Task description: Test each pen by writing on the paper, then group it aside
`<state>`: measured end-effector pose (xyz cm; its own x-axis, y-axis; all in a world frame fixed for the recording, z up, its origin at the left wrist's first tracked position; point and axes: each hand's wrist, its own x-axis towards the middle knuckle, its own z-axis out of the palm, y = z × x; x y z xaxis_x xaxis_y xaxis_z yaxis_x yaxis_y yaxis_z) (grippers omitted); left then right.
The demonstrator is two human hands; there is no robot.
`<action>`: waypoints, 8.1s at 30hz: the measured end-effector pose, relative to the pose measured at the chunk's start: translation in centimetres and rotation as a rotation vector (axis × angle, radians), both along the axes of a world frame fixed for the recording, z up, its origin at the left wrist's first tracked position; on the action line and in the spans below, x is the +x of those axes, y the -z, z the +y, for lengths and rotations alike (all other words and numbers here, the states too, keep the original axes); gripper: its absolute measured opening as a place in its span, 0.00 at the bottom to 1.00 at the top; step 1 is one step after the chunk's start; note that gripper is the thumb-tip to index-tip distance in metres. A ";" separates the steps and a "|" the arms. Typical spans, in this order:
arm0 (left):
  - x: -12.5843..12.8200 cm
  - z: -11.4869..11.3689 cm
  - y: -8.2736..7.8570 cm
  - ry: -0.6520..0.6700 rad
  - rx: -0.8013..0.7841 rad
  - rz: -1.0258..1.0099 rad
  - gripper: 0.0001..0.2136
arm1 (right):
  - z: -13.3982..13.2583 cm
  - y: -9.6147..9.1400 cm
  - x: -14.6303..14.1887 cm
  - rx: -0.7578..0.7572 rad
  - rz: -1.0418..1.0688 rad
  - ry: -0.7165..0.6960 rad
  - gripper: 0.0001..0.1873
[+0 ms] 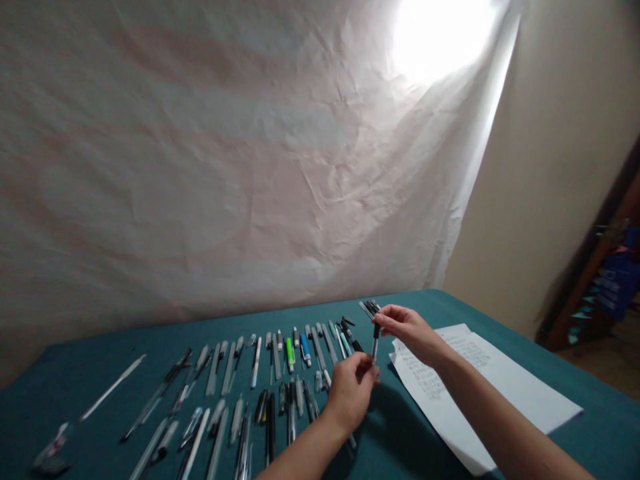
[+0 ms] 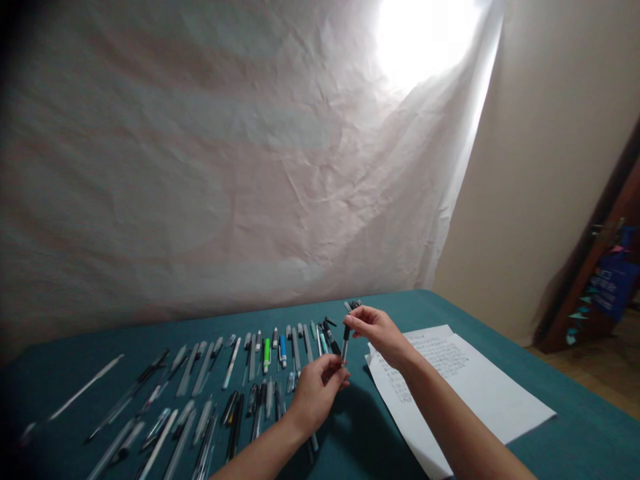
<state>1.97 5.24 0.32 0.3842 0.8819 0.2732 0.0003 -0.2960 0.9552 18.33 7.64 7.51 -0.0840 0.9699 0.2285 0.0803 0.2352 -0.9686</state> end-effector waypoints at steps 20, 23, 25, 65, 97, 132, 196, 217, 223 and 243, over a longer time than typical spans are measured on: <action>0.1 -0.2 -0.6 -0.032 -0.021 0.035 0.07 | 0.0 0.1 -0.3 -0.063 0.053 -0.073 0.21; 0.2 -0.3 -0.5 -0.048 -0.023 0.044 0.06 | 0.1 0.3 -0.3 -0.021 -0.001 0.010 0.18; 0.2 -0.3 -0.5 -0.053 -0.026 0.043 0.05 | 0.2 0.4 -0.3 -0.021 -0.007 0.045 0.18; 1.7 -5.8 -1.7 0.543 0.670 0.710 0.18 | -8.1 7.2 9.9 0.057 -0.525 0.315 0.20; 2.3 -5.2 -0.5 0.451 0.646 0.826 0.22 | -8.3 9.4 9.2 0.073 -0.570 0.425 0.09; 2.2 -5.1 -0.3 0.437 0.681 0.825 0.23 | -8.6 9.1 8.9 0.090 -0.583 0.421 0.06; 1.5 -4.7 1.3 0.306 0.272 0.459 0.21 | 2.8 2.2 1.3 0.367 -0.674 0.073 0.11; 3.2 -4.1 0.9 0.180 -0.244 -0.040 0.12 | -9.8 6.3 4.5 0.130 -0.531 0.057 0.17; 2.8 -4.8 -0.2 0.203 0.039 0.245 0.14 | -9.0 6.1 10.1 0.075 -0.536 0.257 0.19; 2.7 -5.2 -0.9 0.344 0.258 0.449 0.12 | -8.8 9.2 11.1 0.010 -0.403 0.341 0.02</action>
